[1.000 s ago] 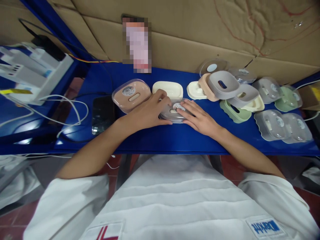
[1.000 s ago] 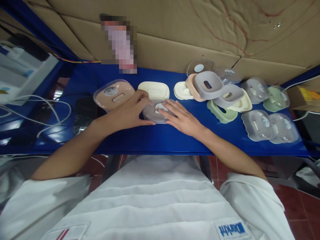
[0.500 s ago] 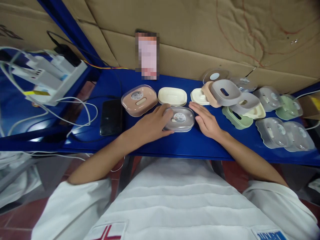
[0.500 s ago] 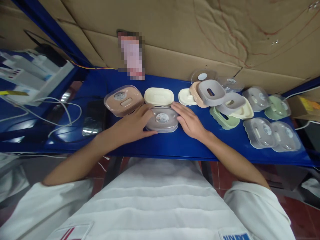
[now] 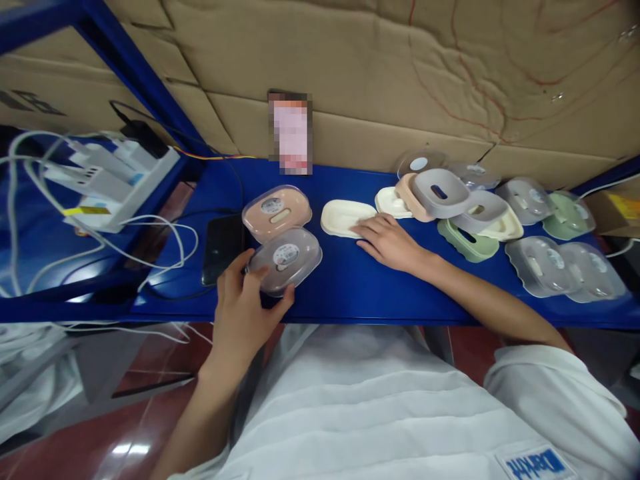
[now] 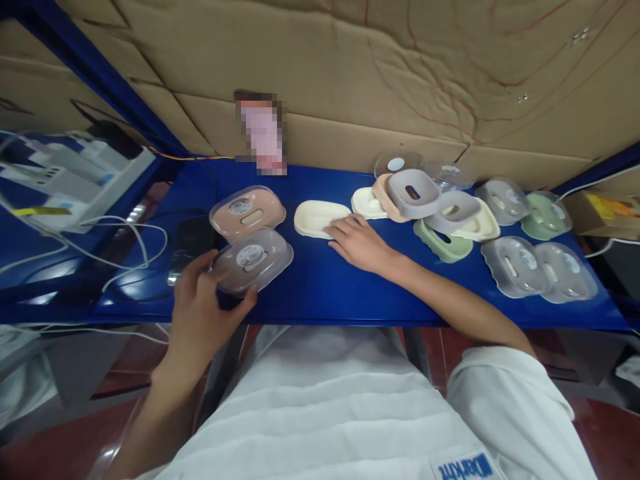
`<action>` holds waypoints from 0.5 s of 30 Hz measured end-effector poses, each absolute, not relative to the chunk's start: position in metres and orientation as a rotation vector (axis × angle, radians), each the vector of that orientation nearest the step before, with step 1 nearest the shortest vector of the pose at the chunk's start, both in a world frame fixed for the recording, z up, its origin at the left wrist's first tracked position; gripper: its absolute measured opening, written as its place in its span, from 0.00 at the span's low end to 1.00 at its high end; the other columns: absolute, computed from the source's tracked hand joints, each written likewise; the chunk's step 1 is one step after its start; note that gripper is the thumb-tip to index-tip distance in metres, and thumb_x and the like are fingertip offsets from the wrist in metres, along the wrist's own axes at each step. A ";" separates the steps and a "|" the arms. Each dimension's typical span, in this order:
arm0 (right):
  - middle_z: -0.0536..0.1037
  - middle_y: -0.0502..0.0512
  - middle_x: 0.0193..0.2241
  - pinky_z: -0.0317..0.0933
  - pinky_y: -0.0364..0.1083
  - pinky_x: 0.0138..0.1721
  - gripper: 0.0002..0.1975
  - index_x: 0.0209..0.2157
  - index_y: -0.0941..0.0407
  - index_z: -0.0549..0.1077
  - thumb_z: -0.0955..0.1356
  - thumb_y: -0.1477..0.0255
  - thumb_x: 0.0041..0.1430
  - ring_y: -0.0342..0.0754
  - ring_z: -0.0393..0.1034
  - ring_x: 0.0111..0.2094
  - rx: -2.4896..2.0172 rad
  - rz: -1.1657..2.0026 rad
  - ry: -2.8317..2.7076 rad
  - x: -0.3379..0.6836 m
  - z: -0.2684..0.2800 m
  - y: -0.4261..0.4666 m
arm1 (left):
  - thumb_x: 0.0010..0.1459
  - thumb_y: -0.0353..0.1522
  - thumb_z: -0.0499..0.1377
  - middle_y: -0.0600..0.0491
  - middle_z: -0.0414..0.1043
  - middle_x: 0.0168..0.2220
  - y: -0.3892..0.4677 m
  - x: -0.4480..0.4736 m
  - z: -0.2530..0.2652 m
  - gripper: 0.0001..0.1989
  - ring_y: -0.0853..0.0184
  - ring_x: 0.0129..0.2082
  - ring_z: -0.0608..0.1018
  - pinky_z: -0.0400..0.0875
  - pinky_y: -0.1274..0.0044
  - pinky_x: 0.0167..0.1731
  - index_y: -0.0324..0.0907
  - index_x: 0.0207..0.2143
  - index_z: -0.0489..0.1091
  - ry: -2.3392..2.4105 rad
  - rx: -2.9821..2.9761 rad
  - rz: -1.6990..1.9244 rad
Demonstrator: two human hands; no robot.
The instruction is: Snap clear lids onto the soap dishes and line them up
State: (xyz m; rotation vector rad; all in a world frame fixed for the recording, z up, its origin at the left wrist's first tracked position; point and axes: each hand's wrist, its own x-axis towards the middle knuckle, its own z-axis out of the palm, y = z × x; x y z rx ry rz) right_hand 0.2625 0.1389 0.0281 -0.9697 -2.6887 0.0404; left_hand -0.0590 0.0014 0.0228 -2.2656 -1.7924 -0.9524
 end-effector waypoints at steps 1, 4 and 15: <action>0.82 0.68 0.54 0.65 0.62 0.62 0.20 0.60 0.59 0.78 0.62 0.68 0.78 0.60 0.76 0.57 -0.923 0.069 -2.693 0.267 0.030 0.133 | 0.65 0.36 0.66 0.34 0.65 0.66 0.008 -0.056 0.022 0.22 0.39 0.65 0.73 0.77 0.48 0.55 0.45 0.59 0.67 -1.791 -2.245 -0.957; 0.83 0.62 0.54 0.64 0.60 0.63 0.18 0.59 0.53 0.79 0.62 0.67 0.78 0.56 0.77 0.57 -0.797 0.152 -2.685 0.286 0.043 0.119 | 0.67 0.38 0.65 0.34 0.68 0.65 0.030 -0.046 0.023 0.22 0.40 0.62 0.75 0.75 0.48 0.55 0.45 0.60 0.68 -1.764 -2.194 -0.925; 0.83 0.72 0.54 0.52 0.75 0.67 0.21 0.59 0.62 0.77 0.63 0.64 0.75 0.69 0.76 0.56 -1.666 -0.429 -2.171 0.361 0.066 0.144 | 0.71 0.32 0.60 0.38 0.76 0.58 0.072 0.022 0.054 0.13 0.49 0.55 0.81 0.77 0.61 0.52 0.40 0.54 0.74 -0.969 -2.796 -0.402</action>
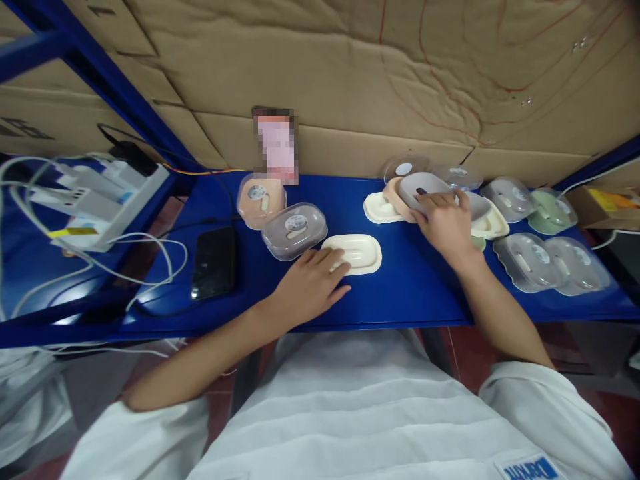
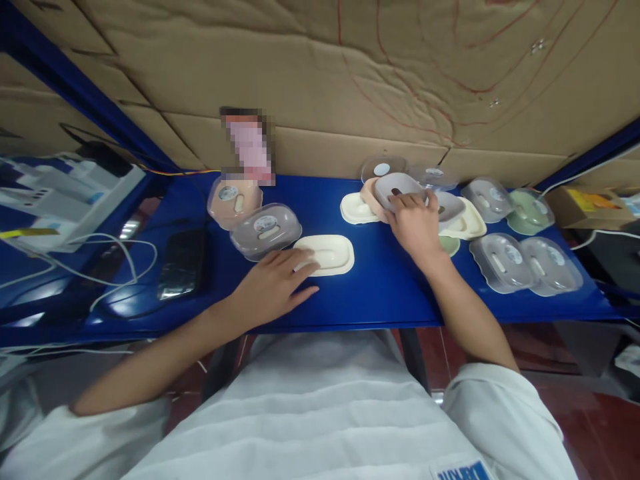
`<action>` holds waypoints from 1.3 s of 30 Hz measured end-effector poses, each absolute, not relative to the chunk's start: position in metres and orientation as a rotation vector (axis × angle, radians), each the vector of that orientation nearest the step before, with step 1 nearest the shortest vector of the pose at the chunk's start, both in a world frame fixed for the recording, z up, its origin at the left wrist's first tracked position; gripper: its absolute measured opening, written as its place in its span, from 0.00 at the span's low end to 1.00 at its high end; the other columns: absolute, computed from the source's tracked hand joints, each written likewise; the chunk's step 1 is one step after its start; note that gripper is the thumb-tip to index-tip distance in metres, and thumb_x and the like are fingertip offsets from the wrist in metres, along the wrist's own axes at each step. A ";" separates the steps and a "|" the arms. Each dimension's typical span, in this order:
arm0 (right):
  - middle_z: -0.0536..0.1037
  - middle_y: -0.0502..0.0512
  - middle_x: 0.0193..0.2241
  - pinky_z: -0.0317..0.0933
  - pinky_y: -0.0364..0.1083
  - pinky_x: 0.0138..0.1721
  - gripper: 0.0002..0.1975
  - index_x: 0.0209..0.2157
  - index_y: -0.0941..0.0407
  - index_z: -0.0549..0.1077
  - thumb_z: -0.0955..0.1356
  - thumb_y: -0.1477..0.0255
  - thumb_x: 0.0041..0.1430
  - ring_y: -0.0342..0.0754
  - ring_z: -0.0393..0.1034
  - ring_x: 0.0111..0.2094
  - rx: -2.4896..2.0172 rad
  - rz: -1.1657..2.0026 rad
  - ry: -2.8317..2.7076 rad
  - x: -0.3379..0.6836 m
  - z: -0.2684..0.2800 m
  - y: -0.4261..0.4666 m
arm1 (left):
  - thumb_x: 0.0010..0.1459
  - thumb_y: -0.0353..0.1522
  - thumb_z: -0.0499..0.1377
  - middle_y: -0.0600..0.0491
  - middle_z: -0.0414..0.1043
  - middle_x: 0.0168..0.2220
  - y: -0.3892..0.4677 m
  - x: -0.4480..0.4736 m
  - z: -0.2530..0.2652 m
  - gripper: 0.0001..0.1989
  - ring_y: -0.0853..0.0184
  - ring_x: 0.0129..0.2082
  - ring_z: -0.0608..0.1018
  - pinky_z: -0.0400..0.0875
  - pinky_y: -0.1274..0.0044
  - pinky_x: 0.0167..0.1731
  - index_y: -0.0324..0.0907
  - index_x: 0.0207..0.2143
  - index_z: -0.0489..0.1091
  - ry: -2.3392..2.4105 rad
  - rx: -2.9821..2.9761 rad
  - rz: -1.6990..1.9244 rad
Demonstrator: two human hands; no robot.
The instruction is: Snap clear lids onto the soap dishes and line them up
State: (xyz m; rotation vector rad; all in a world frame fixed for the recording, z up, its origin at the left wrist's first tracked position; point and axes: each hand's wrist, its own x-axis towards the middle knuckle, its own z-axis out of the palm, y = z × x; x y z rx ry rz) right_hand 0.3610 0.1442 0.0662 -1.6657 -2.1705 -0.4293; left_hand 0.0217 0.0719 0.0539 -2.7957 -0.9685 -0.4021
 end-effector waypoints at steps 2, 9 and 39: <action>0.82 0.69 0.58 0.49 0.73 0.70 0.21 0.61 0.59 0.77 0.63 0.64 0.76 0.66 0.76 0.58 -1.564 -0.411 -2.141 0.355 0.068 0.138 | 0.70 0.28 0.59 0.42 0.79 0.49 0.083 0.031 0.054 0.06 0.55 0.46 0.83 0.78 0.65 0.45 0.39 0.46 0.75 -0.856 -2.869 -0.246; 0.84 0.57 0.56 0.58 0.62 0.70 0.18 0.60 0.51 0.79 0.66 0.61 0.76 0.56 0.79 0.58 -0.949 -0.004 -2.477 0.312 0.056 0.108 | 0.70 0.27 0.60 0.38 0.72 0.61 0.120 0.025 0.051 0.13 0.48 0.61 0.78 0.79 0.61 0.53 0.43 0.55 0.72 -0.844 -2.734 -0.487; 0.69 0.70 0.69 0.51 0.73 0.69 0.26 0.70 0.60 0.67 0.60 0.76 0.73 0.68 0.62 0.69 -1.461 -0.552 -2.513 0.352 0.080 0.245 | 0.75 0.31 0.56 0.47 0.78 0.43 0.117 0.026 0.038 0.09 0.58 0.47 0.80 0.74 0.67 0.52 0.41 0.46 0.77 -0.652 -2.783 -0.511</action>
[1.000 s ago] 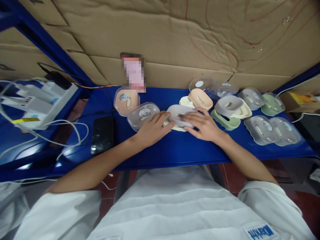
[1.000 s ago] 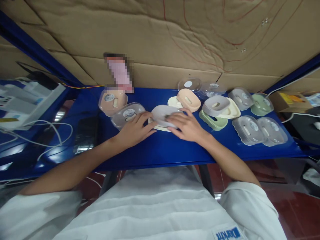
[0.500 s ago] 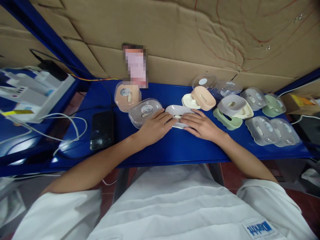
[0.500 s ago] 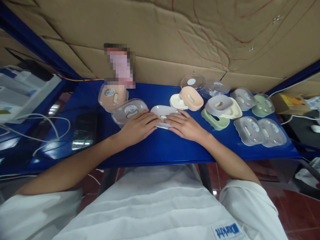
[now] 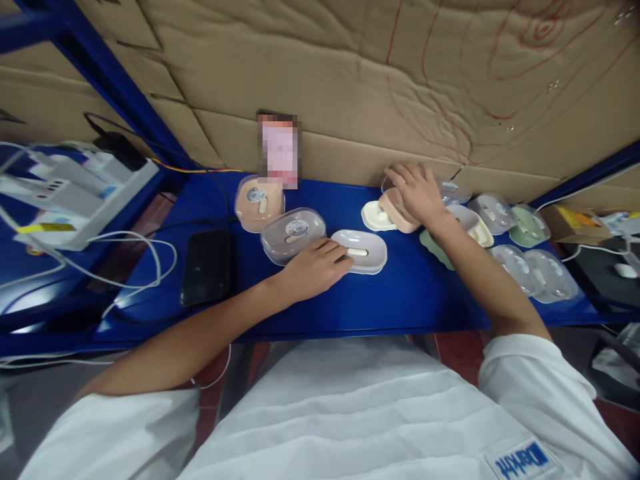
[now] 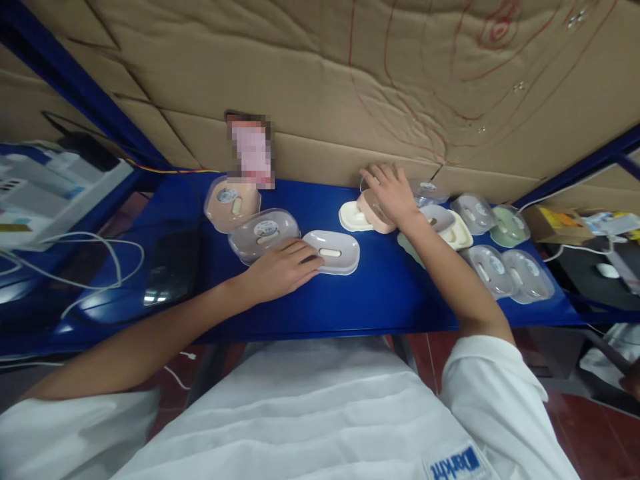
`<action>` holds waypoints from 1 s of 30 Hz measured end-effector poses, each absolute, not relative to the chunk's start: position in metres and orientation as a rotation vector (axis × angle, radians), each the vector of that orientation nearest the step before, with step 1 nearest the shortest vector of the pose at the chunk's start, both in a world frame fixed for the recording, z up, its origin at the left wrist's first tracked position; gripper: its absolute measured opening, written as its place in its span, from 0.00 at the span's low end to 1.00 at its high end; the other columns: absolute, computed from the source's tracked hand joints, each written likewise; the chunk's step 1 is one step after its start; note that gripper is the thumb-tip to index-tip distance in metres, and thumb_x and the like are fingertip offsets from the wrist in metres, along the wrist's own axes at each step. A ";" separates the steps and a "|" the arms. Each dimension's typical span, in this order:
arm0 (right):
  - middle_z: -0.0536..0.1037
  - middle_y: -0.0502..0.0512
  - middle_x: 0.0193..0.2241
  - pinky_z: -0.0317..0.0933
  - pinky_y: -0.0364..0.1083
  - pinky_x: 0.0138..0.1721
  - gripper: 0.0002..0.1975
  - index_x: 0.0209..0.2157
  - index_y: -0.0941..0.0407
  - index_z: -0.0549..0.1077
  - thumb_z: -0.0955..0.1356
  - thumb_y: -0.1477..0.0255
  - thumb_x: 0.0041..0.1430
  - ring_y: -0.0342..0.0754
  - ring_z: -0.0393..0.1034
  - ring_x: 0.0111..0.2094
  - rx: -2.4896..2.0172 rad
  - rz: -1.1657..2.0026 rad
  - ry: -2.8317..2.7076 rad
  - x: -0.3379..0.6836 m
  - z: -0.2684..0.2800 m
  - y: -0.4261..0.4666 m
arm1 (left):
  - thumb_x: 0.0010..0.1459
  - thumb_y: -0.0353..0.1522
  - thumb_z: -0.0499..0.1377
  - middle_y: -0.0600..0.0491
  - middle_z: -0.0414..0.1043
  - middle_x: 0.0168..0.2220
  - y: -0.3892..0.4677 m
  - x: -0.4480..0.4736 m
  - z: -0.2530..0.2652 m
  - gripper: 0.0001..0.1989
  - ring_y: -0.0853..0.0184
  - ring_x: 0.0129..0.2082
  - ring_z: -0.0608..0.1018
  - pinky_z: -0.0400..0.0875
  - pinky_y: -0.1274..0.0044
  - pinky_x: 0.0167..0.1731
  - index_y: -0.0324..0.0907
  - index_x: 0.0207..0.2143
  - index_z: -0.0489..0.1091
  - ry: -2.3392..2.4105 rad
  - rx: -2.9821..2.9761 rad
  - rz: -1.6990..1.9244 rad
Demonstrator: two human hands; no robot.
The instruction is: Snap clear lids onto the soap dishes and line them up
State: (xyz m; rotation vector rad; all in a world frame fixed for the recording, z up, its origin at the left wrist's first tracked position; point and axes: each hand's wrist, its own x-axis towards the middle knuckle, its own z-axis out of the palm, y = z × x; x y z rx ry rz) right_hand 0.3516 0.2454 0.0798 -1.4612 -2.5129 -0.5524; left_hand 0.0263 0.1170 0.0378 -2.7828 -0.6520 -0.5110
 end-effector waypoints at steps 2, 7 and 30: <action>0.75 0.71 0.62 0.53 0.73 0.68 0.23 0.64 0.61 0.73 0.60 0.78 0.72 0.68 0.66 0.65 -1.526 -0.574 -2.502 0.347 0.082 0.259 | 0.74 0.31 0.57 0.47 0.79 0.43 0.118 0.026 0.037 0.09 0.58 0.47 0.80 0.74 0.67 0.52 0.41 0.46 0.77 -0.644 -2.777 -0.517; 0.79 0.70 0.49 0.62 0.68 0.60 0.18 0.49 0.60 0.78 0.57 0.76 0.74 0.65 0.71 0.55 -1.588 -0.649 -2.390 0.338 0.096 0.250 | 0.73 0.31 0.57 0.47 0.78 0.43 0.118 0.024 0.037 0.07 0.58 0.46 0.80 0.74 0.67 0.51 0.41 0.45 0.76 -0.642 -2.780 -0.520; 0.66 0.67 0.69 0.60 0.66 0.71 0.37 0.70 0.49 0.64 0.75 0.52 0.66 0.65 0.61 0.72 -0.985 0.485 -2.522 0.337 0.054 0.106 | 0.71 0.35 0.64 0.41 0.78 0.54 0.121 0.019 0.042 0.15 0.51 0.54 0.81 0.79 0.63 0.53 0.40 0.57 0.73 -0.729 -2.743 -0.684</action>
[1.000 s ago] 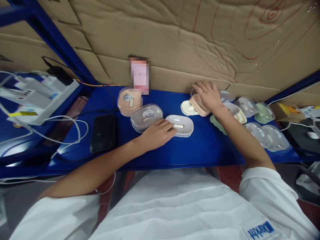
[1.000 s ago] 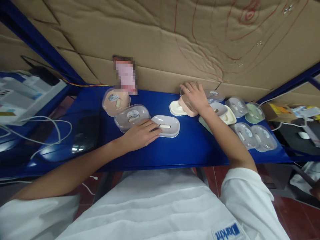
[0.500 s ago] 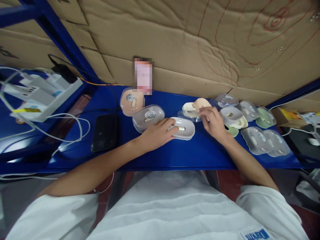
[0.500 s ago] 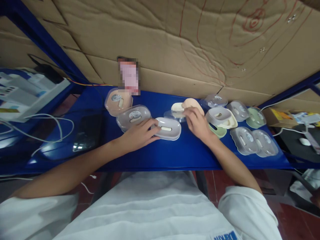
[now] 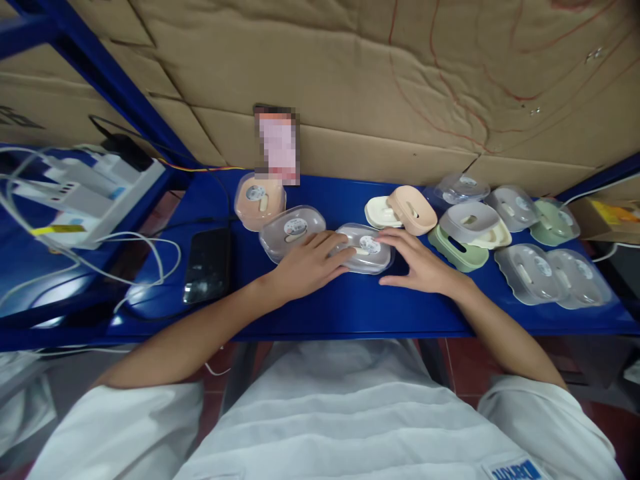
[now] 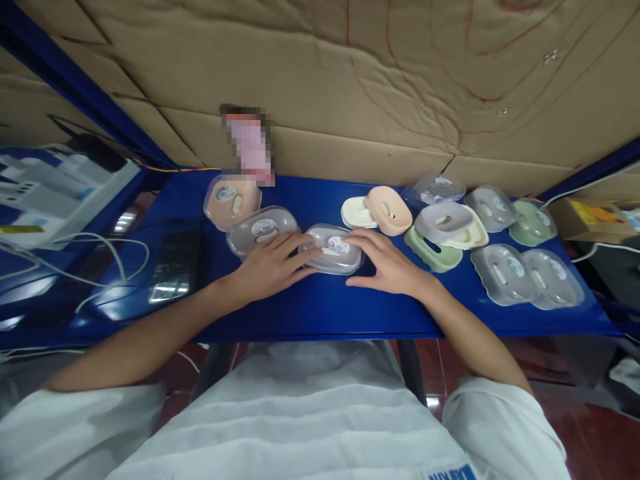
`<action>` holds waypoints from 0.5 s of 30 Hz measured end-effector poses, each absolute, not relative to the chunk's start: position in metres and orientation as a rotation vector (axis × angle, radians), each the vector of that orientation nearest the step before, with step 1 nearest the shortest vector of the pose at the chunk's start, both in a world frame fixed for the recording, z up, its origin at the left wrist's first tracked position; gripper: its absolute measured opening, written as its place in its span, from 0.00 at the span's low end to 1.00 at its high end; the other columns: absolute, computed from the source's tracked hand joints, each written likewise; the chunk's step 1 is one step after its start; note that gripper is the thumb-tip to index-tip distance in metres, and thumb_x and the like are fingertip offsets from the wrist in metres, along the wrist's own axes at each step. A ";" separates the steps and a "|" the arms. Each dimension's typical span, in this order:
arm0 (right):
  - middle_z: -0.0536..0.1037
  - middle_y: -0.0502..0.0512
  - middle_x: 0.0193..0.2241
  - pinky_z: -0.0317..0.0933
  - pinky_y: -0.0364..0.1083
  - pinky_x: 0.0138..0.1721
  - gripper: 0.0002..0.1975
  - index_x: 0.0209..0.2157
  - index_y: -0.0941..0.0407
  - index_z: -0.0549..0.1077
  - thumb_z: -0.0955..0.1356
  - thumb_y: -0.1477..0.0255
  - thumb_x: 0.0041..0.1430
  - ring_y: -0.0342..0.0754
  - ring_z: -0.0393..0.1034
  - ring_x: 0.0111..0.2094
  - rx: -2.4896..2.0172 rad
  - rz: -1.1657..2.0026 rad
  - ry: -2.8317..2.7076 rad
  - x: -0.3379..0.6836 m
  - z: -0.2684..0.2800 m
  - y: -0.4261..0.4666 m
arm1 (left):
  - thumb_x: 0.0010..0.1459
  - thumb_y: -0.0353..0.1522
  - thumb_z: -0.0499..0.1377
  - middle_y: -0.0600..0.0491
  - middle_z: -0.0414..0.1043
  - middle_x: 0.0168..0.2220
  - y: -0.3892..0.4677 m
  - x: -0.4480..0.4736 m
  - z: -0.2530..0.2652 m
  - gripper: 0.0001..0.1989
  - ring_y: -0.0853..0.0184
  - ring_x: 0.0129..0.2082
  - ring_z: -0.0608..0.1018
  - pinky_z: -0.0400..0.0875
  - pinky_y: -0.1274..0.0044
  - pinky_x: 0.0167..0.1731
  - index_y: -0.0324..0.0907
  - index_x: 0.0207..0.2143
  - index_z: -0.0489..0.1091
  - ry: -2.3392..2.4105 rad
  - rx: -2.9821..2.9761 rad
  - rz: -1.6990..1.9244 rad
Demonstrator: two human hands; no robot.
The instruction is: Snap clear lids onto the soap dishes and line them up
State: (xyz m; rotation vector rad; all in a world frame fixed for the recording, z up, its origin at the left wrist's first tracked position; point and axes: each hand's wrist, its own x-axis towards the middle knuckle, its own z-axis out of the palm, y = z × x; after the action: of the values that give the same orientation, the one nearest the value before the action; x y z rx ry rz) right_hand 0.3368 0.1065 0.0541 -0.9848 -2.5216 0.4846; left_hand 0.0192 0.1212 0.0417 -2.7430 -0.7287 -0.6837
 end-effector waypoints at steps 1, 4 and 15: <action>0.67 0.68 0.69 0.60 0.67 0.71 0.38 0.72 0.49 0.63 0.74 0.52 0.67 0.65 0.62 0.72 -1.014 0.405 -2.527 0.334 0.051 0.104 | 0.71 0.34 0.63 0.41 0.78 0.54 0.121 0.020 0.042 0.14 0.52 0.54 0.81 0.79 0.63 0.52 0.40 0.56 0.73 -0.716 -2.735 -0.704; 0.66 0.68 0.70 0.61 0.66 0.71 0.32 0.73 0.49 0.64 0.69 0.56 0.73 0.65 0.61 0.72 -1.037 0.253 -2.552 0.325 0.044 0.101 | 0.71 0.33 0.63 0.41 0.78 0.53 0.119 0.020 0.043 0.12 0.53 0.52 0.81 0.79 0.64 0.51 0.39 0.55 0.74 -0.713 -2.736 -0.721; 0.61 0.64 0.75 0.56 0.67 0.74 0.30 0.77 0.47 0.56 0.62 0.67 0.79 0.62 0.48 0.78 -0.934 0.123 -2.638 0.323 0.032 0.109 | 0.72 0.35 0.62 0.40 0.76 0.52 0.121 0.018 0.040 0.13 0.53 0.51 0.79 0.78 0.64 0.50 0.36 0.54 0.73 -0.787 -2.734 -0.684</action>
State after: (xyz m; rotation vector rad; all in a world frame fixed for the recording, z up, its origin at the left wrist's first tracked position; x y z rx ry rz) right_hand 0.3228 0.1089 0.0318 -0.9336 -2.6378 0.1232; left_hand 0.0181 0.1214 0.0399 -2.7343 -0.7875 -0.6836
